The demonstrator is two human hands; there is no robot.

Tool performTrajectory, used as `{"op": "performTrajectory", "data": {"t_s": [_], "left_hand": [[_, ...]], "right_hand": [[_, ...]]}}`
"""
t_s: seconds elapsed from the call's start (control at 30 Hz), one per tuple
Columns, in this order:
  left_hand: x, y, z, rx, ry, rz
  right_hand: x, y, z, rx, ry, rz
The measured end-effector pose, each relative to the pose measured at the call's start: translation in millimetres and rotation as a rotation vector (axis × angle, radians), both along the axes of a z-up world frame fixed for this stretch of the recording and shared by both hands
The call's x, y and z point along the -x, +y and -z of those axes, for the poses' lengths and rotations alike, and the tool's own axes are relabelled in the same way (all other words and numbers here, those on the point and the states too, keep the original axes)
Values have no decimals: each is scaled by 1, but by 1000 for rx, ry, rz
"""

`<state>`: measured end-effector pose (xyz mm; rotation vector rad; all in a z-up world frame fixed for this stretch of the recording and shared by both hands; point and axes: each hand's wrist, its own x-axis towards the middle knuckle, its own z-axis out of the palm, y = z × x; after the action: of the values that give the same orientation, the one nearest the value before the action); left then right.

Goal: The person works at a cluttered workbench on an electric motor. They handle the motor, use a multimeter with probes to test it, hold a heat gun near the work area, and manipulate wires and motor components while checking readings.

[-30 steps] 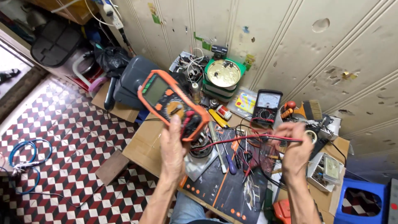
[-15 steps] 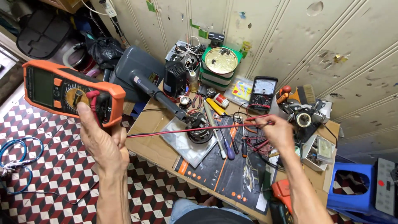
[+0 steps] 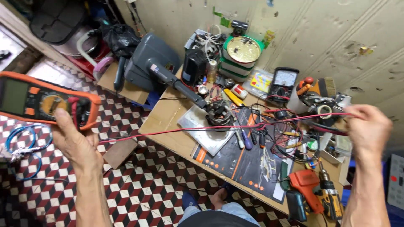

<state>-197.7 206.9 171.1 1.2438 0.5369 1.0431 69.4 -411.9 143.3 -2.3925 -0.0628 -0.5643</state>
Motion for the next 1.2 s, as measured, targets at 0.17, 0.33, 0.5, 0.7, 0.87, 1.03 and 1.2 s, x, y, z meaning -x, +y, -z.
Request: {"op": "performTrajectory", "data": {"t_s": [0.17, 0.33, 0.5, 0.7, 0.87, 1.03, 1.2], "left_hand": [[24, -21, 22, 219, 136, 70], [31, -99, 38, 408, 57, 328], [50, -152, 51, 738, 115, 691], [33, -164, 41, 859, 17, 647], [3, -182, 36, 559, 76, 529], [-19, -198, 18, 402, 193, 433], [-24, -227, 8, 463, 153, 397]], "right_hand": [[37, 66, -4, 45, 354, -141], [122, 232, -12, 87, 1033, -534], [170, 285, 63, -482, 1065, -790], [204, 298, 55, -82, 868, -1132], [182, 259, 12, 123, 697, -1089], [163, 234, -25, -52, 464, -772], [158, 252, -48, -156, 9, -910]]}}
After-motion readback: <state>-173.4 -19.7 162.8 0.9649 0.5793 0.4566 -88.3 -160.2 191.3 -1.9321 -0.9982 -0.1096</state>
